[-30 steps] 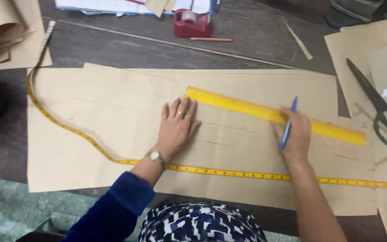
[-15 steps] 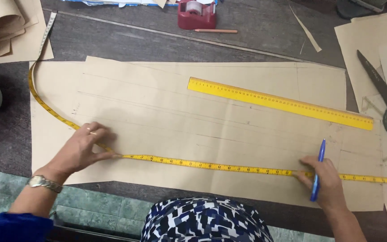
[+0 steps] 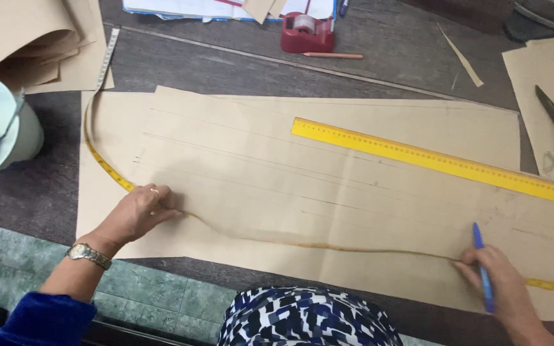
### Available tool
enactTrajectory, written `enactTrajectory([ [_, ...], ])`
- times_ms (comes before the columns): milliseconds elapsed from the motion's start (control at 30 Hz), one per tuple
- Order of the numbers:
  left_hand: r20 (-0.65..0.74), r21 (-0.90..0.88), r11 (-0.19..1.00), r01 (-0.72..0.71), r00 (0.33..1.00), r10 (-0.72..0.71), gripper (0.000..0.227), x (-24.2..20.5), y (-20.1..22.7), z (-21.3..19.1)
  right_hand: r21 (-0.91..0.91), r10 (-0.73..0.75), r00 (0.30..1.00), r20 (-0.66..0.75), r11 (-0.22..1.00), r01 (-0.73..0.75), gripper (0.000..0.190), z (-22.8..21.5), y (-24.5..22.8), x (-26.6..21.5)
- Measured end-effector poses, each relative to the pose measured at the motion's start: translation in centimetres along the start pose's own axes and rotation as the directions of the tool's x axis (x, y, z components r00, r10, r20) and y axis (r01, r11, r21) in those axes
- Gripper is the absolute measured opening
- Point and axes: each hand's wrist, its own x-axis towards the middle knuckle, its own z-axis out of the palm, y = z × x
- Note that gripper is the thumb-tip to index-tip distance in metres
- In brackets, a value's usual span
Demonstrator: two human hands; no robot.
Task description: The person measures a large sheet of brown paper using a yellow measuring tape and a ruler, then marks lines with a blue pen. They repeatedly reposition the tape and ruler to draw straight lines across the paper.
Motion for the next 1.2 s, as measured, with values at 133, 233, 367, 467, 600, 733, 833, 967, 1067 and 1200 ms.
enactTrajectory([
  [133,0.062,-0.192,0.960,0.205,0.978,-0.197,0.026,-0.2,1.2,-2.0,-0.092,0.283,0.959,0.002,0.955,-0.281,0.018,-1.0,1.2,-0.3],
  [233,0.115,-0.143,0.933,0.331,0.942,-0.317,0.035,-0.5,1.3,-3.2,-0.089,0.323,0.944,-0.061,0.941,-0.328,0.020,-1.6,1.2,-0.4],
  [367,0.035,-0.111,0.956,0.271,0.963,-0.269,0.035,-2.1,-3.4,-2.8,-0.058,0.329,0.930,-0.163,0.938,-0.342,0.021,-0.7,4.7,-1.7],
  [467,-0.130,-0.104,0.985,0.137,0.980,-0.150,0.033,-3.2,-6.4,-3.3,0.061,0.221,0.938,-0.267,0.975,-0.213,0.012,-0.4,5.2,-2.3],
  [600,-0.028,-0.146,0.885,0.442,0.892,-0.450,0.027,-3.0,-6.1,-5.7,-0.061,0.306,0.931,-0.198,0.944,-0.324,0.009,-1.1,3.0,-1.6],
  [733,0.017,-0.192,0.817,0.544,0.834,-0.552,0.024,-2.6,-6.1,-6.3,0.165,0.315,0.915,-0.253,0.946,-0.280,0.008,2.1,11.0,-2.8],
  [833,0.012,-0.179,0.796,0.578,0.811,-0.585,0.025,-2.0,-5.6,-6.9,0.259,0.279,0.901,-0.332,0.946,-0.197,0.008,2.2,8.7,-3.7],
  [967,-0.057,-0.164,0.842,0.514,0.847,-0.528,0.023,-0.9,-7.1,-6.2,0.161,0.196,0.925,-0.325,0.975,-0.150,0.006,3.7,14.0,-3.8],
  [1067,-0.068,-0.139,0.817,0.559,0.818,-0.571,0.026,0.3,-6.3,-6.6,0.353,0.280,0.872,-0.401,0.926,-0.135,0.014,4.1,16.8,-3.8],
  [1200,-0.064,-0.113,0.839,0.532,0.839,-0.540,0.026,1.8,-6.3,-6.4,0.010,0.201,0.956,-0.215,0.979,-0.203,0.013,3.4,22.1,-3.0],
])
